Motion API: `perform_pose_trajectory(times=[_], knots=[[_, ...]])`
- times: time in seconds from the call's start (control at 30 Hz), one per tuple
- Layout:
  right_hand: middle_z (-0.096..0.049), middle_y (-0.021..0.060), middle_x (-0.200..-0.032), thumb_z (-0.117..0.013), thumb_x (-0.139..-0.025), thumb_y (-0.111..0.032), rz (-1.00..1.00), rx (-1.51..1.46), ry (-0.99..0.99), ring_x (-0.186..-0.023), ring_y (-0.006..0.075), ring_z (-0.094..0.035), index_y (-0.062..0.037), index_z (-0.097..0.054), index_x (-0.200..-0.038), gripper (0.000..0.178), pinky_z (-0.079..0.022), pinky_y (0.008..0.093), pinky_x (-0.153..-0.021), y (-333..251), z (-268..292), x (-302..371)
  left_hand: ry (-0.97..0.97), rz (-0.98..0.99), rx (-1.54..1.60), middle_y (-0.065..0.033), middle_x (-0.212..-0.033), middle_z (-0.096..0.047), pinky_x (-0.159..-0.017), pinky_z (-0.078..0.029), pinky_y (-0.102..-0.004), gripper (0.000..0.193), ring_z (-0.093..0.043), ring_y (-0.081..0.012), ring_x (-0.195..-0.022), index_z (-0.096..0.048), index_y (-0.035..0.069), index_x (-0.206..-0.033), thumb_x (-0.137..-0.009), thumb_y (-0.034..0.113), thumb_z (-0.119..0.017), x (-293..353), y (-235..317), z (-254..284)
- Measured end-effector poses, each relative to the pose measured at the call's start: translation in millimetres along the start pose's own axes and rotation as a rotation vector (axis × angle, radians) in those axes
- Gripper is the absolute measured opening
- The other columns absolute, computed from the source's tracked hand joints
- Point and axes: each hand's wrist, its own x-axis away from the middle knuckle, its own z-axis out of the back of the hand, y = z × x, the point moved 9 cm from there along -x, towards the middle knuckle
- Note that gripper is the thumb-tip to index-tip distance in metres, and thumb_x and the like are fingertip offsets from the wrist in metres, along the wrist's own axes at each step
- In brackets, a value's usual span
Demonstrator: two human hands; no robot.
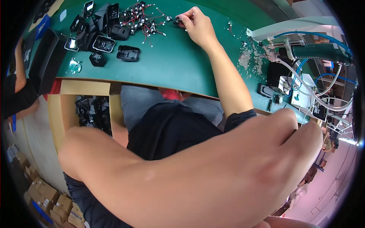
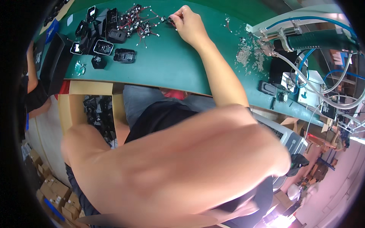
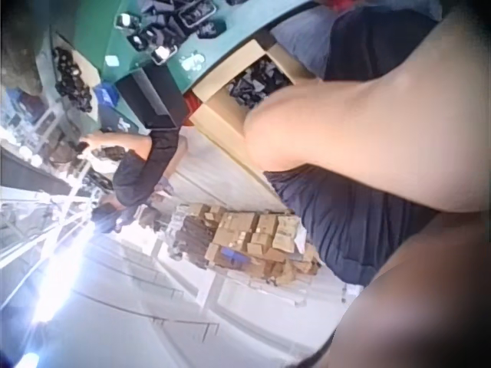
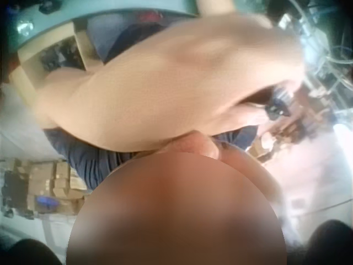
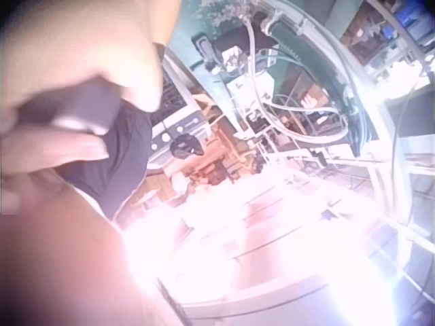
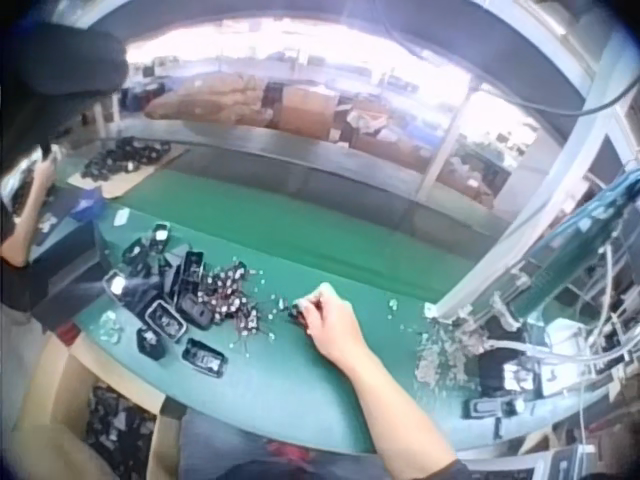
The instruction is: Assembling electronic components by pressing buttons and using a pneumatic press tool.
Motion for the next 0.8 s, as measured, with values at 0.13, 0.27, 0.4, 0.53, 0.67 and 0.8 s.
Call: perform_pose_trajectory(times=[0.13, 0.27, 0.4, 0.53, 0.67, 0.8], knots=[[-0.074, 0.0125, -0.103, -0.065, -0.1, -0.014, 0.231, 0.256, -0.023, -0.093, 0.033, -0.072, -0.0007, -0.061, -0.105, 0.015, -0.057, 0.0416, -0.082, -19.7, 0.0, 15.8, -0.081, 0.051, -0.032, -0.0062, -0.091, -0.063, -0.075, -0.048, -0.0398, 0.026, -0.06, -0.0233, -0.087, -0.063, 0.002, -0.117, -0.097, 0.018, -0.065, -2.9, -5.5, -11.9], [-0.071, 0.0102, -0.108, -0.07, -0.091, -0.008, 0.631, 0.492, 0.019, -0.095, 0.0336, -0.067, -0.004, -0.061, -0.104, 0.016, -0.055, 0.0438, -0.081, -35.2, -0.8, 31.2, 0.168, 0.21, -0.482, -0.0165, -0.098, -0.062, -0.072, -0.056, -0.043, 0.028, -0.065, -0.0298, -0.092, -0.059, -0.002, -0.105, -0.084, 0.012, -0.071, -17.7, -26.7, -46.6], [-0.071, 0.0081, -0.107, -0.073, -0.087, -0.007, 0.743, 0.443, -0.007, -0.095, 0.0338, -0.066, -0.0046, -0.062, -0.103, 0.019, -0.054, 0.0436, -0.08, -57.5, -8.4, 48.4, 0.161, 0.253, -0.668, -0.0124, -0.1, -0.063, -0.069, -0.057, -0.0402, 0.028, -0.064, -0.0255, -0.091, -0.063, 0.0, -0.101, -0.08, 0.014, -0.072, -22.9, -26.7, -60.4], [-0.073, 0.0101, -0.105, -0.072, -0.087, -0.003, 0.687, 0.426, -0.059, -0.096, 0.0348, -0.067, -0.0027, -0.059, -0.1, 0.018, -0.055, 0.0448, -0.083, -40.5, 5.2, 65.4, -0.133, 0.112, -0.738, -0.0139, -0.102, -0.063, -0.071, -0.055, -0.0381, 0.025, -0.063, -0.0264, -0.093, -0.064, -0.001, -0.1, -0.081, 0.015, -0.071, -7.4, -34.0, -57.5], [-0.074, 0.0156, -0.103, -0.071, -0.092, -0.008, 0.582, 0.27, -0.123, -0.097, 0.0364, -0.067, -0.0014, -0.058, -0.098, 0.015, -0.056, 0.0441, -0.083, -38.0, 0.6, 69.1, -0.292, 0.151, -0.367, -0.016, -0.118, -0.063, -0.097, -0.052, -0.0447, 0.039, -0.064, -0.0352, -0.109, -0.06, 0.0, -0.128, -0.095, 0.02, -0.068, 47.1, -68.1, 17.2], [-0.075, 0.0127, -0.119, -0.063, -0.103, -0.013, 0.06, -0.338, -0.121, -0.099, 0.0246, -0.071, -0.002, -0.058, -0.099, 0.013, -0.057, 0.0387, -0.085, -8.9, 26.1, 65.9, 0.453, 0.373, -0.33, -0.0085, -0.12, -0.066, -0.083, -0.054, -0.028, 0.062, -0.062, -0.0124, -0.099, -0.045, 0.006, -0.149, -0.094, 0.008, -0.073, 140.0, -155.7, 163.5]])
